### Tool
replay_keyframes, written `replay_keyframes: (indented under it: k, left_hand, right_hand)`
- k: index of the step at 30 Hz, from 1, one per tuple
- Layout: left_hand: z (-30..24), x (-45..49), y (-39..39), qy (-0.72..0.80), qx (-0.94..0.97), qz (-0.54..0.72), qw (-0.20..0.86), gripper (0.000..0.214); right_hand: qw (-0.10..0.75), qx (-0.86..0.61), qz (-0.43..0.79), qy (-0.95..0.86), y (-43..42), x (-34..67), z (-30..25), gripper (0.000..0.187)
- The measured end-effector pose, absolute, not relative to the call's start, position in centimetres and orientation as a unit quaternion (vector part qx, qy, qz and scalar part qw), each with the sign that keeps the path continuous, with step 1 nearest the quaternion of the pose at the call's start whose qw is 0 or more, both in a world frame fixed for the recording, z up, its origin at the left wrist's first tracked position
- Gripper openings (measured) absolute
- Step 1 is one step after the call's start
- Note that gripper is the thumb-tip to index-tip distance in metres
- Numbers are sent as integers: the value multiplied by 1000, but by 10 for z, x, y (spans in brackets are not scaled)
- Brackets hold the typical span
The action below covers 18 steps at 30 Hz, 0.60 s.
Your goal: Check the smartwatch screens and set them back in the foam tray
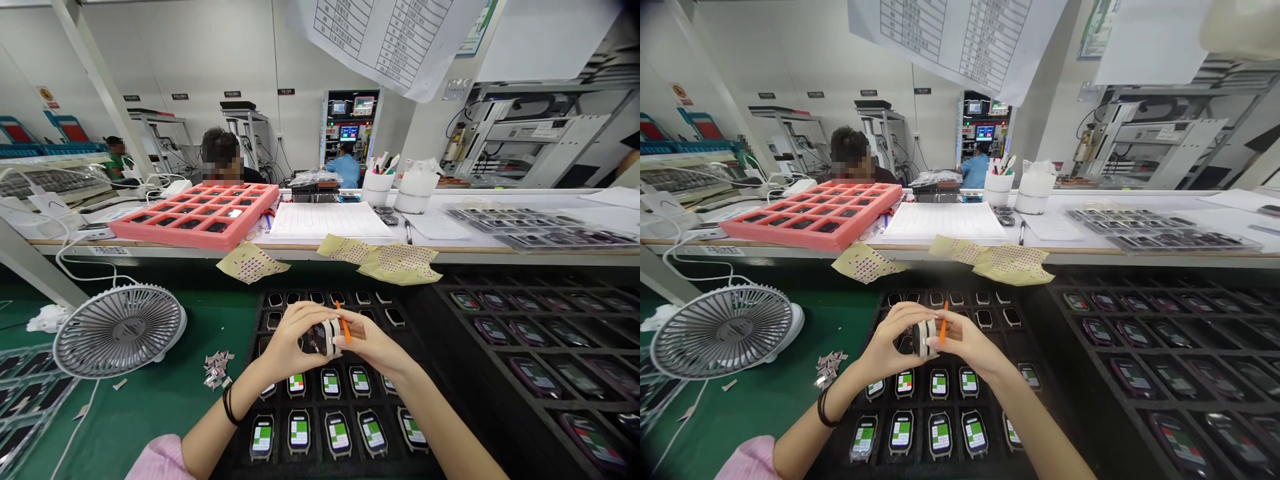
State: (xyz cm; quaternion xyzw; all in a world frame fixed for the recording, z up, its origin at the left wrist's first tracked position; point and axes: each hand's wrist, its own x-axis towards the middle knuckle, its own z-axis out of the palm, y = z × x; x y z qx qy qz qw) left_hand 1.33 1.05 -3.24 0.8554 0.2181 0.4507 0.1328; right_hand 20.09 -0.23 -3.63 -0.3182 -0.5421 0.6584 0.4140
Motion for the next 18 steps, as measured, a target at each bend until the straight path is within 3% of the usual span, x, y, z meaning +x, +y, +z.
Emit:
replay_keyframes:
  k: [15, 18]
  left_hand:
    - [-32, 15, 8, 237, 854, 451, 111, 46]
    - [-30, 12, 8, 245, 846, 462, 107, 46]
  right_hand:
    - [429, -323, 626, -565, -5, 194, -35, 44]
    - [493, -330, 568, -571, -4, 199, -28, 43]
